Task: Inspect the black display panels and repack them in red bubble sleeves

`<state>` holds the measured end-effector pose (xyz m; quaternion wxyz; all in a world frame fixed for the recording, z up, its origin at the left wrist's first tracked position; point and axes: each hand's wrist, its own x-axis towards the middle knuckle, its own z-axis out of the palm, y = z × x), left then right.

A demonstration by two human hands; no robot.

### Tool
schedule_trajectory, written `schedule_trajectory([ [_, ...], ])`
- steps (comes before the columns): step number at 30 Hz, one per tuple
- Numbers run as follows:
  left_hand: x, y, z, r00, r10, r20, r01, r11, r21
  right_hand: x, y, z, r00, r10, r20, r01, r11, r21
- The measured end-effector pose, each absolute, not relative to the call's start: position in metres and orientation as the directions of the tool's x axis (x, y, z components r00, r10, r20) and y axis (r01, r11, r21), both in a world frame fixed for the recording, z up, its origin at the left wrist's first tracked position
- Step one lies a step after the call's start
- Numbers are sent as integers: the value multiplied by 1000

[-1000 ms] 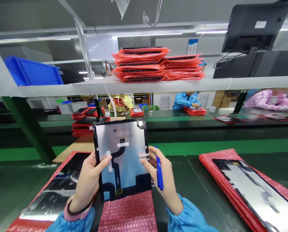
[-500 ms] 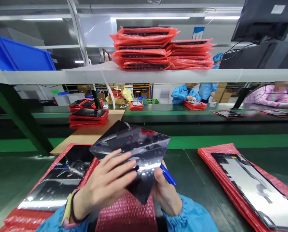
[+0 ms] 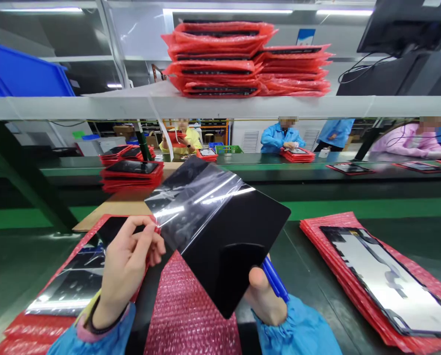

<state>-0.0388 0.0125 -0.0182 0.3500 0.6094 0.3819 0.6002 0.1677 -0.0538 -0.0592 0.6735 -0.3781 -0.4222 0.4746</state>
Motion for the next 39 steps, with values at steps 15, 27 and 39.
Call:
schedule_trajectory([
  [15, -31, 27, -9, -178, 982, 65, -805, -183, 564, 137, -45, -57, 82, 956, 281, -431, 288, -855],
  [27, -46, 37, -6, -332, 940, 79, -728, -309, 612, 118, -60, -33, -95, 973, 210, -489, 139, -861],
  [39, -61, 50, -4, -465, 875, 131, -590, -417, 691, 136, -60, -31, 64, 983, 173, -263, 184, -947],
])
